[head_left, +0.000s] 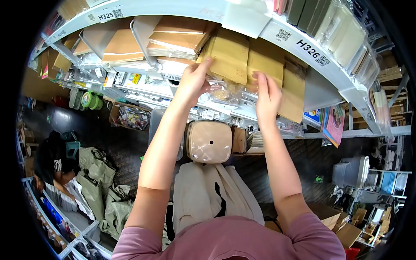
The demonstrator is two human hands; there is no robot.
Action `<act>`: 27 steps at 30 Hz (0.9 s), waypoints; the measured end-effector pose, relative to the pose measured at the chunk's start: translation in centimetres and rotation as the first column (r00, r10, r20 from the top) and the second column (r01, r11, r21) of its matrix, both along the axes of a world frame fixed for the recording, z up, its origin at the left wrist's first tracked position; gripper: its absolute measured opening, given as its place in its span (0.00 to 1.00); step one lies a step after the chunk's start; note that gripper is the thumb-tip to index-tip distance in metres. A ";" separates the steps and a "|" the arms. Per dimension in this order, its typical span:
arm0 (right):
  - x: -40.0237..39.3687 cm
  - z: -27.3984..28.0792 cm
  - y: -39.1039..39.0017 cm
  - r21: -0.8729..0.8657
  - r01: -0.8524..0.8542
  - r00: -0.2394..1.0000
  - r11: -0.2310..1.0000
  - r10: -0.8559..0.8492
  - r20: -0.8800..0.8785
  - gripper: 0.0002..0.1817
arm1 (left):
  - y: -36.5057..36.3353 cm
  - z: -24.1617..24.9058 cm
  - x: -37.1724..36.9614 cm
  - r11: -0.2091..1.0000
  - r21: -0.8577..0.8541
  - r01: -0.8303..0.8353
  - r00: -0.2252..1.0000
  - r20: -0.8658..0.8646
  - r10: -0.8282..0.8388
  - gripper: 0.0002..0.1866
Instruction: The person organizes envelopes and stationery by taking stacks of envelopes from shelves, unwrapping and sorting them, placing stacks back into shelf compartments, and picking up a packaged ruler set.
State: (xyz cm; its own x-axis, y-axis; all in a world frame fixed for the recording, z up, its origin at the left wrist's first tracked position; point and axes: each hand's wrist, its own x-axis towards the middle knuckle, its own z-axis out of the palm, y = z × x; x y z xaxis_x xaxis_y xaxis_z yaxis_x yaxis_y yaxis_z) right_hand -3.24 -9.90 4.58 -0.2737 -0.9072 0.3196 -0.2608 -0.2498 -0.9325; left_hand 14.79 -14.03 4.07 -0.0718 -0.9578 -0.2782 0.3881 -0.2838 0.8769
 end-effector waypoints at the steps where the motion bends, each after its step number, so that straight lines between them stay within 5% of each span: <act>1: 0.1 0.5 -0.4 -0.001 0.008 1.000 1.000 -0.008 0.003 0.22 | -0.1 -0.1 0.0 1.000 -0.001 0.008 1.000 0.003 -0.008 0.25; 3: 0.2 1.7 -1.4 0.311 0.058 0.986 0.949 -0.005 -0.169 0.21 | 0.0 0.3 -0.1 1.000 0.016 -0.014 0.998 -0.053 0.015 0.24; 5: 0.3 0.6 -2.7 0.229 0.080 0.959 0.970 -0.012 -0.283 0.20 | 0.3 1.5 -0.1 1.000 0.018 0.023 0.995 0.097 -0.025 0.25; 8: 0.0 -0.5 -4.0 0.248 -0.014 0.999 0.969 0.022 -0.033 0.21 | 0.3 2.2 -0.6 0.999 0.026 -0.032 0.999 0.003 0.032 0.25; 13: -1.2 1.2 -2.3 0.201 0.000 0.975 0.980 -0.044 0.217 0.19 | -0.2 2.5 0.3 0.997 0.019 0.070 0.943 0.325 -0.072 0.25; 15: -2.4 1.8 -1.6 0.093 -0.078 0.815 0.993 0.010 0.579 0.19 | -0.4 2.1 0.2 0.998 0.011 0.064 0.925 0.374 -0.064 0.25; 17: -4.1 1.6 -0.4 0.073 -0.190 0.742 0.979 0.094 0.664 0.21 | -0.7 1.6 0.3 0.998 0.005 0.055 0.905 0.423 -0.052 0.25; 21: -5.6 1.4 2.2 0.010 -0.275 0.590 0.961 0.160 0.792 0.21 | -1.8 1.3 0.6 0.997 0.006 0.081 0.988 0.129 -0.082 0.21; 23: -5.4 1.8 3.5 0.115 -0.118 0.702 0.986 0.001 0.712 0.20 | -1.5 1.8 0.4 0.998 0.042 0.051 0.998 0.030 -0.052 0.19; 25: -6.4 0.4 4.4 0.107 -0.118 0.735 0.987 0.015 0.678 0.19 | -0.4 4.6 -0.3 0.992 0.126 -0.017 0.983 -0.177 0.040 0.15; 27: -7.1 -0.7 5.2 0.100 -0.121 0.766 0.988 0.028 0.642 0.18 | -1.6 3.8 0.8 0.985 0.162 -0.055 0.993 -0.097 0.071 0.13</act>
State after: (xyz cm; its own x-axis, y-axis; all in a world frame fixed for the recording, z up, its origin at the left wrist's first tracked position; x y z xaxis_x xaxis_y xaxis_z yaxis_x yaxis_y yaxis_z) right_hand -10.31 -4.73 3.88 -0.3021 -0.9530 -0.0241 0.4193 -0.1102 -0.9012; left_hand 15.62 -15.63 7.86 -0.0487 -0.9055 -0.4215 0.4944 -0.3885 0.7776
